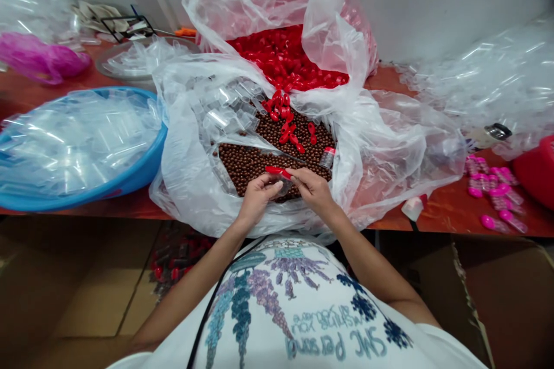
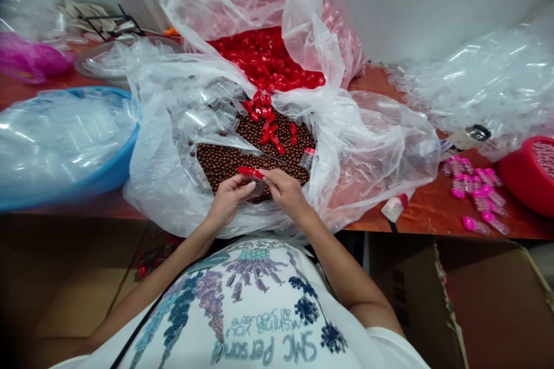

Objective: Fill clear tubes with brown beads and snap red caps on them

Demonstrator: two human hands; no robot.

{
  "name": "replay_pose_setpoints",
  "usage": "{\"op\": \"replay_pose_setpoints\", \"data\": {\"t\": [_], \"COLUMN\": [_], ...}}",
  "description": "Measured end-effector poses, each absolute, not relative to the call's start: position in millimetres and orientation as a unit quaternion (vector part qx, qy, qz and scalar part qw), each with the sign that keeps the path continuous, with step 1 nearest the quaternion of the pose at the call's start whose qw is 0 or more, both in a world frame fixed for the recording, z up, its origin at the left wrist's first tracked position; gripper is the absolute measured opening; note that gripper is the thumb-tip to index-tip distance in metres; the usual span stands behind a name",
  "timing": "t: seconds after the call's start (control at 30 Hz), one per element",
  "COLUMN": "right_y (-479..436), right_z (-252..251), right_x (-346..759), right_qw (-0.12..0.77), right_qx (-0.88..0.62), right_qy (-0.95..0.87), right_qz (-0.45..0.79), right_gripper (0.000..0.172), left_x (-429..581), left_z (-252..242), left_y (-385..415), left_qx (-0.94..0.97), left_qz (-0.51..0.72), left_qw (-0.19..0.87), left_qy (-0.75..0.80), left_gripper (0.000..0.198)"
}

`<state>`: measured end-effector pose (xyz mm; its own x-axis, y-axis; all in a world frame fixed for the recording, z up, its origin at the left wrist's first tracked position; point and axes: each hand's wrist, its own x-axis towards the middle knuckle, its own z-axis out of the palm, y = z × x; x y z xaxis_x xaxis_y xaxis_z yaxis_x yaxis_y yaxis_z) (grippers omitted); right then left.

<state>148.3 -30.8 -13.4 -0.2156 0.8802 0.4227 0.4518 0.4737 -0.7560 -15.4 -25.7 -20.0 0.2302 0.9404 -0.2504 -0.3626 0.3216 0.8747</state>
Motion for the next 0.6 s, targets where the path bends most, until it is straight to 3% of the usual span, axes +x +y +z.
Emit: {"op": "replay_pose_setpoints", "data": {"t": [0.1, 0.23, 0.43, 0.6], "right_y": [-33.5, -37.4, -35.9, -38.6], "right_z": [-18.4, -26.7, -23.0, -22.0], "right_x": [150.3, 145.6, 146.6, 148.2], "right_qw": [0.387, 0.332, 0.35, 0.339], "right_qx": [-0.435, -0.453, -0.439, -0.388], "right_qy": [-0.785, -0.814, -0.82, -0.848], "right_qz": [0.21, 0.148, 0.115, 0.122], "right_gripper": [0.035, 0.065, 0.064, 0.065], "left_x": [-16.4, -13.0, -16.9, -21.0], "left_z": [-20.0, -20.7, -16.3, -2.7], "left_y": [-26.8, -28.4, -24.4, -20.3], "left_qx": [0.338, 0.327, 0.229, 0.156], "left_qz": [0.464, 0.483, 0.472, 0.38], "left_qw": [0.708, 0.697, 0.758, 0.84], "left_qy": [0.411, 0.417, 0.388, 0.354], "left_gripper": [0.031, 0.028, 0.025, 0.036]}}
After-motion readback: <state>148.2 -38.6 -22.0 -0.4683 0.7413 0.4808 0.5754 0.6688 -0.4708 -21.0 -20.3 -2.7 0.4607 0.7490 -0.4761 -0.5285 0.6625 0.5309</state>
